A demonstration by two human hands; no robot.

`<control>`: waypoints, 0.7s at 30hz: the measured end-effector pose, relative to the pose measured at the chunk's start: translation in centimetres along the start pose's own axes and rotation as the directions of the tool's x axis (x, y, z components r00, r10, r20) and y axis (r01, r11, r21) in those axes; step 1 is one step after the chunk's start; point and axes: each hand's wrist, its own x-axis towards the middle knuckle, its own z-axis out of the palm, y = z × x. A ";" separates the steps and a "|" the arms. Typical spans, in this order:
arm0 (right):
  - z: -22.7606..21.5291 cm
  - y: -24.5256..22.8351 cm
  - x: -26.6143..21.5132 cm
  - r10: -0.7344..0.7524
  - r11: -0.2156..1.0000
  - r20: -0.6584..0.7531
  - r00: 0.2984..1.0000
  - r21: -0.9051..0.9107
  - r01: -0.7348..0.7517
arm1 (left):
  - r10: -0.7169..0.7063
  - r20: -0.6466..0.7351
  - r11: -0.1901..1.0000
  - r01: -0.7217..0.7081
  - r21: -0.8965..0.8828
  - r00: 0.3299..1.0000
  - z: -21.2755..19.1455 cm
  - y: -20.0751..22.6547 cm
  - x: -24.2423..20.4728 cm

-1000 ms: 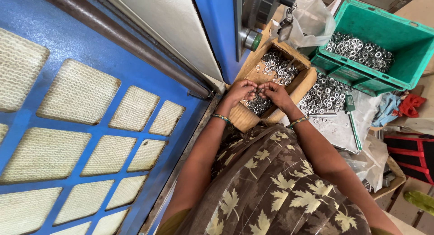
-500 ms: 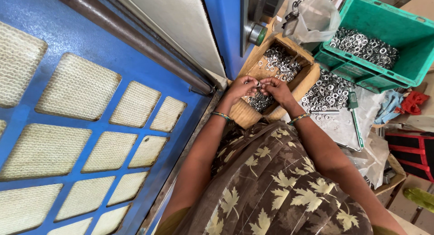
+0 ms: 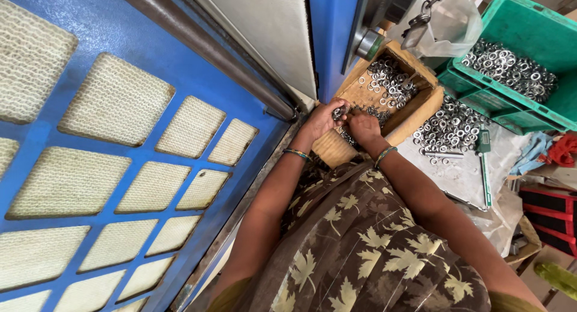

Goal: The person opens a machine door, places small metal washers into the machine, and closes the door. She then sorts additional washers from a wooden box into a green crate, repeating the cycle of opening the machine, loading washers, and sorting more from the box.

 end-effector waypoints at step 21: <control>-3.2 0.7 -0.8 0.154 0.935 0.055 0.987 0.315 -0.164 | -0.030 -0.190 0.997 0.043 0.064 0.981 0.5 -1.5 2.8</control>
